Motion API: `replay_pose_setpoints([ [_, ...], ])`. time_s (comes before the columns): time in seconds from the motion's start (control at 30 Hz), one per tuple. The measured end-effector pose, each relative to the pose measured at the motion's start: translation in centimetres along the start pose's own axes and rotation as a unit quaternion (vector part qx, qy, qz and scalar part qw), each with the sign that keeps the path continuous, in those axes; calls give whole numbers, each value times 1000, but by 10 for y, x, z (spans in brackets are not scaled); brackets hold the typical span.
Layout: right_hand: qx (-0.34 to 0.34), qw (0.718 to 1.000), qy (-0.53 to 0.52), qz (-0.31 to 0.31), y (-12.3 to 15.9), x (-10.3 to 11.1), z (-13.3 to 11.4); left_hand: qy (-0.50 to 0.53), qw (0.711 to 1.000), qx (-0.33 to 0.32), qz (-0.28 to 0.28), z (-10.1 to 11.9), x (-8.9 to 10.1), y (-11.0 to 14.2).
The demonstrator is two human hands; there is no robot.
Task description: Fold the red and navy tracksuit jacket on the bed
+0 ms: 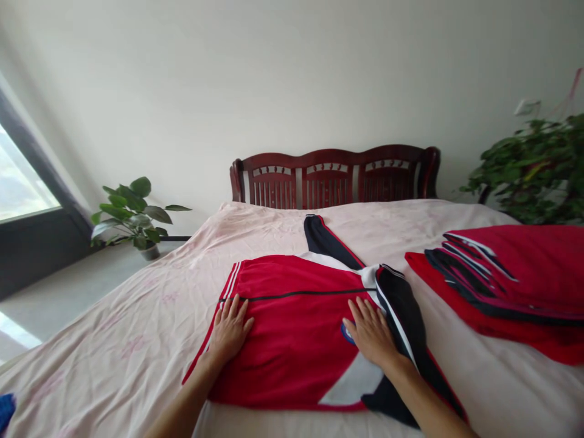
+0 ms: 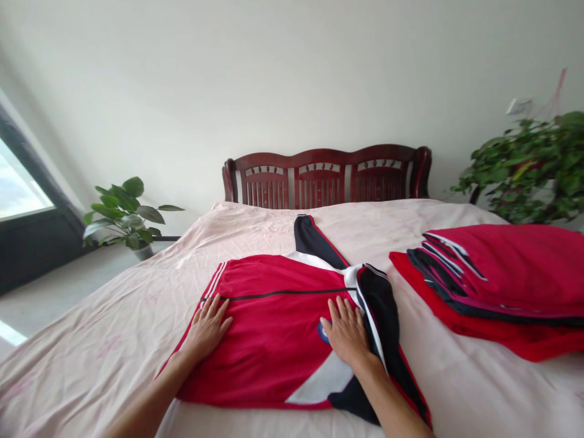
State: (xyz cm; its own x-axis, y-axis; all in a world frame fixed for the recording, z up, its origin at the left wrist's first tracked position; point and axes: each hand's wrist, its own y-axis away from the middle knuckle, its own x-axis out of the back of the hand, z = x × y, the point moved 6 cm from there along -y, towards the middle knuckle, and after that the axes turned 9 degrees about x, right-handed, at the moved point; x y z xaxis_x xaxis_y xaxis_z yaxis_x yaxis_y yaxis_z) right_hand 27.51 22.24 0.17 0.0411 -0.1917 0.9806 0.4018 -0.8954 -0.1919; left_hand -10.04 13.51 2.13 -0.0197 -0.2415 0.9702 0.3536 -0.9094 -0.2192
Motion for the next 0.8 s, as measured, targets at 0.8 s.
replay_pose_setpoints([
  [0.8, -267, 848, -457, 41, 98, 33, 110, 213, 957, -173, -96, -96, 10, 104],
])
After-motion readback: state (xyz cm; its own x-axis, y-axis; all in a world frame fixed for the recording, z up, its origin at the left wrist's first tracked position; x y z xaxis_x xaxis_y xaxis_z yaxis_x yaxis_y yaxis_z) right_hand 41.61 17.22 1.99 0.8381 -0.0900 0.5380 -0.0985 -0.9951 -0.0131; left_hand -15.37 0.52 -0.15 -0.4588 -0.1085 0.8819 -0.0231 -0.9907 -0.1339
